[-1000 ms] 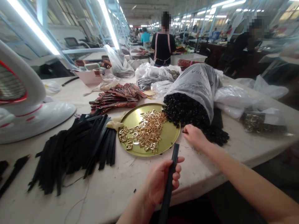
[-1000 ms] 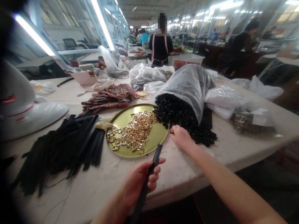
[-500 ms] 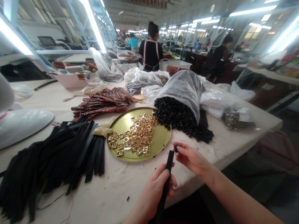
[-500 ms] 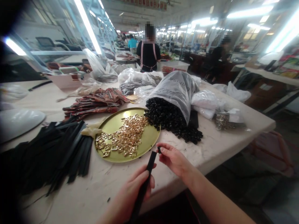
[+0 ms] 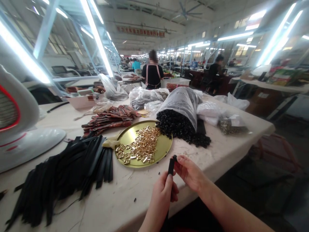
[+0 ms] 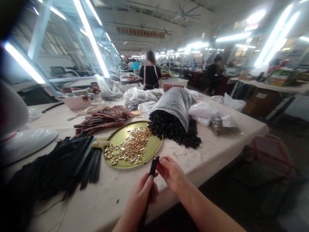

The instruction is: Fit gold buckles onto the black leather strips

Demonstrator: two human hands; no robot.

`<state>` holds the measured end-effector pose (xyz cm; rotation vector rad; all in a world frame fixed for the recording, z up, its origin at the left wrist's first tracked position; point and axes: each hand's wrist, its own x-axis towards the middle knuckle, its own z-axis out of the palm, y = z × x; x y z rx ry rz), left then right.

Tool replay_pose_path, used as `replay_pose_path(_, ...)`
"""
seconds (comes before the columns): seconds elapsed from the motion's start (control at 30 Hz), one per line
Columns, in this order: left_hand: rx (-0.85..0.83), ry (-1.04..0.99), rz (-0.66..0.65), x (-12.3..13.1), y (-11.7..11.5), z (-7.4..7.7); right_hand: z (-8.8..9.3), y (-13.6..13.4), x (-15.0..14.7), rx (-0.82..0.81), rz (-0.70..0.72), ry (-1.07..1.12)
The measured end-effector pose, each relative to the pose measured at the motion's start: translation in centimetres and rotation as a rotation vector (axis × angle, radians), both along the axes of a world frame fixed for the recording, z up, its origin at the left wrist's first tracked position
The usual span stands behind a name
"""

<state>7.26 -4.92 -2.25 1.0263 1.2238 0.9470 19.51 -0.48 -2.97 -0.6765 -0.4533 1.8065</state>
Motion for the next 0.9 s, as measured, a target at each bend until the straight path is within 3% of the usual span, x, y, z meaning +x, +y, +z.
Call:
replay_pose_path(0.27, -0.006, 0.103, -0.105, -1.2, -1.3, 0.7, 0.3, -1.8, 0.9, 0.231, -0.068, -0.491)
replay_pose_path(0.4, 0.035, 0.176, -0.221, -1.9, -1.4, 0.3, 0.0, -2.2, 1.9, 0.42, 0.005, -0.763)
replay_pose_path(0.5, 0.077, 0.195, -0.25, -2.2, -1.5, 0.0, 0.0, -2.8, 2.1, 0.41, 0.09, -0.75)
replay_pose_path(0.63, 0.129, 0.188, -0.198, -2.8, -1.7, 0.1, 0.7, -3.3, 0.8, 0.332, 0.134, -0.686)
replay_pose_path(0.77, 0.186, 0.143, -0.019, -4.0, -1.5, -0.3, 0.4, -3.3, -1.9, 0.326, 0.271, -0.69)
replay_pose_path(0.9, 0.116, 0.041, 0.02, -6.1, 0.4, -1.1, -0.7, -1.0, -3.7, 0.374, 0.412, -0.788)
